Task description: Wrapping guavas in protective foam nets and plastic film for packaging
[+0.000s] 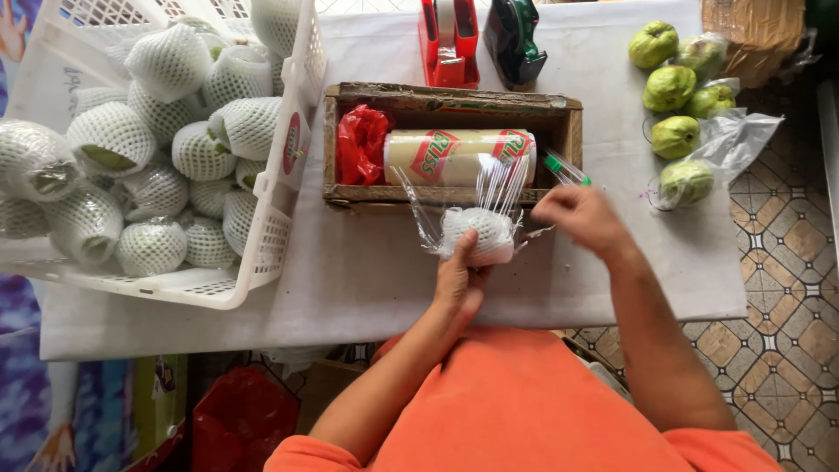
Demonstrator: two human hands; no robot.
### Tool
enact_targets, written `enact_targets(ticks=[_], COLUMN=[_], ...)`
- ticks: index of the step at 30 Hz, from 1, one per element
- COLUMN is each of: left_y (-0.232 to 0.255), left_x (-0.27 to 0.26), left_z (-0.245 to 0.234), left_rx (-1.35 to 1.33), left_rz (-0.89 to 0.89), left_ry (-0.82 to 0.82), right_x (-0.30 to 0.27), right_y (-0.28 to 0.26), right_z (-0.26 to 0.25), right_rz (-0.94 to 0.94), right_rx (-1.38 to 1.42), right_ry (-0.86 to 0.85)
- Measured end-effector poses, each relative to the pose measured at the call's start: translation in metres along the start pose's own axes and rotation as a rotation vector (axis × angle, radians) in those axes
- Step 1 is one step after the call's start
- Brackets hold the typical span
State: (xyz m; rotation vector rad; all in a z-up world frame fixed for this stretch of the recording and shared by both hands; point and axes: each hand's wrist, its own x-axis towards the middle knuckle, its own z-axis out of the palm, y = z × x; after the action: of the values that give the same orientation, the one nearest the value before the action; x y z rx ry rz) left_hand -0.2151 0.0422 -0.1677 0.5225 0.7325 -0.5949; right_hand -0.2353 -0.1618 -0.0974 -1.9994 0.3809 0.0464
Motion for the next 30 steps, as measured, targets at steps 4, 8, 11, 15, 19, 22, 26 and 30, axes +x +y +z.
enact_targets(ticks=[4, 8, 11, 15, 19, 22, 26, 30], left_y=[-0.011, -0.014, -0.016, -0.024, -0.026, -0.029, -0.029, -0.023], left_x=[0.009, 0.01, 0.012, 0.018, 0.021, 0.026, 0.024, 0.013], left_z=[-0.007, -0.004, -0.004, -0.011, -0.014, -0.018, -0.016, -0.01], left_rx=[-0.028, -0.03, -0.046, -0.071, -0.085, -0.072, -0.048, -0.039], left_rz=[0.029, 0.07, 0.095, 0.144, 0.157, 0.149, 0.114, 0.128], left_ry=[-0.013, -0.011, -0.017, -0.012, -0.006, -0.015, -0.008, 0.002], right_x=[0.061, 0.093, 0.1, 0.057, 0.024, 0.025, 0.049, 0.071], right_y=[0.061, 0.075, 0.075, -0.02, -0.052, -0.038, -0.008, -0.025], right_z=[-0.04, -0.034, -0.049, -0.081, -0.093, -0.069, -0.013, 0.029], right_rz=[-0.215, 0.222, 0.228, 0.388, 0.243, 0.068, -0.344, -0.649], right_rx=[-0.587, -0.805, -0.885, -0.936, -0.639, -0.464, -0.199, -0.309], right_ry=[0.33, 0.136, -0.012, -0.116, 0.053, -0.045, -0.159, -0.239])
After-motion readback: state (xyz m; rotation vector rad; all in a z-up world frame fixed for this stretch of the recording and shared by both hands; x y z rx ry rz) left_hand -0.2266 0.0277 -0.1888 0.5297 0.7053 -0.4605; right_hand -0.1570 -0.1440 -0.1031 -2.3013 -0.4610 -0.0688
